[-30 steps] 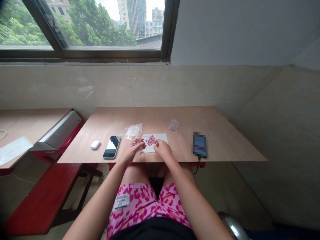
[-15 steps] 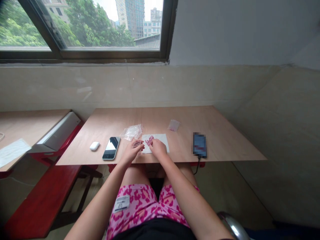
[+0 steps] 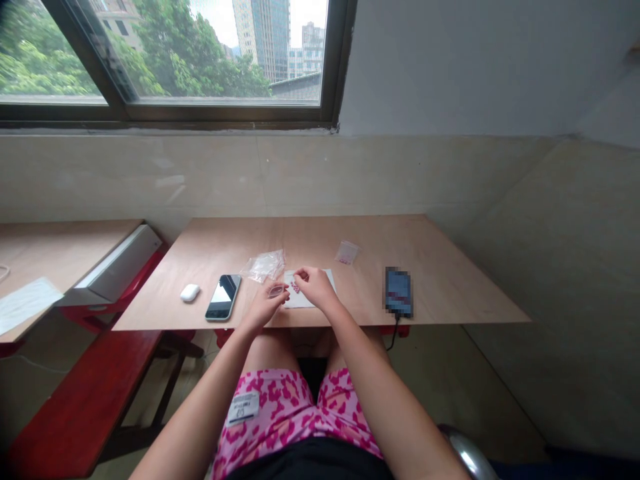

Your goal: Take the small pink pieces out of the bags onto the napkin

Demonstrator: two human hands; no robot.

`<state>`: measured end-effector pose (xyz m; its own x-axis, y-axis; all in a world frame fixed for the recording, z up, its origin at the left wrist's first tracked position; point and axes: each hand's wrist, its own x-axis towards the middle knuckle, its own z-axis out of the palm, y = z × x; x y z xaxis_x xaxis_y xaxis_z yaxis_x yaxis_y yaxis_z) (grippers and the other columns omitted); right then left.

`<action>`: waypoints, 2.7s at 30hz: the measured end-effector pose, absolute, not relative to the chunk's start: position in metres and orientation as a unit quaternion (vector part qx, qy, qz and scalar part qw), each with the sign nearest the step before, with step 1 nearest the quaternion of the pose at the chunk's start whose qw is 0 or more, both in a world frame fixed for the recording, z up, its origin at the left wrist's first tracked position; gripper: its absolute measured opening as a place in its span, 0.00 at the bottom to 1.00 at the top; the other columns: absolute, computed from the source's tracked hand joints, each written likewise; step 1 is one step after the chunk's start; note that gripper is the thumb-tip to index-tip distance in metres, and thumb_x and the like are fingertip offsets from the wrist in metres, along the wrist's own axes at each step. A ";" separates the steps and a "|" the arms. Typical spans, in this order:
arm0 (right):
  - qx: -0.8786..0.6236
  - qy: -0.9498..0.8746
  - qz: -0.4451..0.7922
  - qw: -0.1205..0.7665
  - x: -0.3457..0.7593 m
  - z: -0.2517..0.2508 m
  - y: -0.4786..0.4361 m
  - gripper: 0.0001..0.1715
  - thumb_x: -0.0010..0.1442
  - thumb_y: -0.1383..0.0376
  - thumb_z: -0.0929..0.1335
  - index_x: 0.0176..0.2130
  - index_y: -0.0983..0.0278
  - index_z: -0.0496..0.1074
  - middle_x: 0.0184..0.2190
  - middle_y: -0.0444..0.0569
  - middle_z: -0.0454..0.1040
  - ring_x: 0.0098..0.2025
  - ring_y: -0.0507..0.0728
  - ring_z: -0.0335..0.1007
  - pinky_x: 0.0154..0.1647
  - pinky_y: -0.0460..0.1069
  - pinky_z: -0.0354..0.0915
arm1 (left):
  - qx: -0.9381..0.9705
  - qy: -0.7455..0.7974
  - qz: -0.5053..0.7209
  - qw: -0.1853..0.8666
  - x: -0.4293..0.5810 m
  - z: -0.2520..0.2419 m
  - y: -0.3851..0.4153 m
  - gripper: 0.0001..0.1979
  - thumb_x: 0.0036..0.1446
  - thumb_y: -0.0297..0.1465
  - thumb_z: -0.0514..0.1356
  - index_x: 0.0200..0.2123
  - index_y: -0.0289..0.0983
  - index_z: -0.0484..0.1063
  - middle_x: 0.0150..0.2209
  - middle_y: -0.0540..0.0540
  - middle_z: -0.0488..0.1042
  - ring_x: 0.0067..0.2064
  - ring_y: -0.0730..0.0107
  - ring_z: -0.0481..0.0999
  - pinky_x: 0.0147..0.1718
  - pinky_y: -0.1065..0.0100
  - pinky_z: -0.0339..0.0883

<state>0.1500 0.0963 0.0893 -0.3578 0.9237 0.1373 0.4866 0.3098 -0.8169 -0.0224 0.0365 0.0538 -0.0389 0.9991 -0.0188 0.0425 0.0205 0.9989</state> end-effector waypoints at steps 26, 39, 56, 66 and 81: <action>-0.440 -0.694 0.390 0.416 0.146 0.102 0.082 0.12 0.63 0.58 0.67 0.37 0.64 0.75 0.29 0.47 0.78 0.31 0.56 0.73 0.32 0.47 0.65 | 0.536 0.522 0.497 0.440 -0.019 0.043 0.040 0.13 0.56 0.34 0.66 0.43 0.34 0.77 0.44 0.38 0.81 0.47 0.55 0.80 0.49 0.57 0.72; -0.421 -0.749 0.427 0.282 0.208 0.107 0.041 0.15 0.63 0.57 0.69 0.44 0.63 0.78 0.33 0.48 0.80 0.30 0.54 0.71 0.31 0.47 0.64 | 0.488 0.418 0.430 0.635 0.007 0.075 0.010 0.22 0.55 0.44 0.70 0.44 0.39 0.67 0.39 0.42 0.81 0.40 0.63 0.81 0.35 0.68 0.71; -0.398 -0.711 0.498 0.297 0.253 0.090 0.028 0.09 0.59 0.61 0.71 0.33 0.64 0.77 0.27 0.45 0.75 0.28 0.52 0.66 0.28 0.45 0.60 | 0.523 0.435 0.380 0.627 0.047 0.075 -0.009 0.20 0.57 0.46 0.68 0.40 0.37 0.70 0.36 0.44 0.77 0.36 0.67 0.78 0.37 0.67 0.71; -0.445 -0.699 0.455 0.325 0.266 0.079 0.041 0.10 0.59 0.61 0.69 0.33 0.65 0.77 0.26 0.44 0.75 0.27 0.52 0.66 0.29 0.46 0.61 | 0.555 0.478 0.446 0.514 0.033 0.070 0.003 0.16 0.60 0.44 0.66 0.38 0.35 0.75 0.35 0.46 0.75 0.38 0.67 0.74 0.40 0.67 0.68; -0.407 -0.734 0.414 0.353 0.241 0.079 0.022 0.05 0.60 0.63 0.69 0.34 0.63 0.74 0.32 0.46 0.76 0.33 0.53 0.70 0.35 0.47 0.64 | 0.607 0.492 0.429 0.453 0.045 0.073 -0.006 0.12 0.61 0.41 0.64 0.35 0.37 0.76 0.36 0.44 0.78 0.38 0.64 0.76 0.39 0.67 0.68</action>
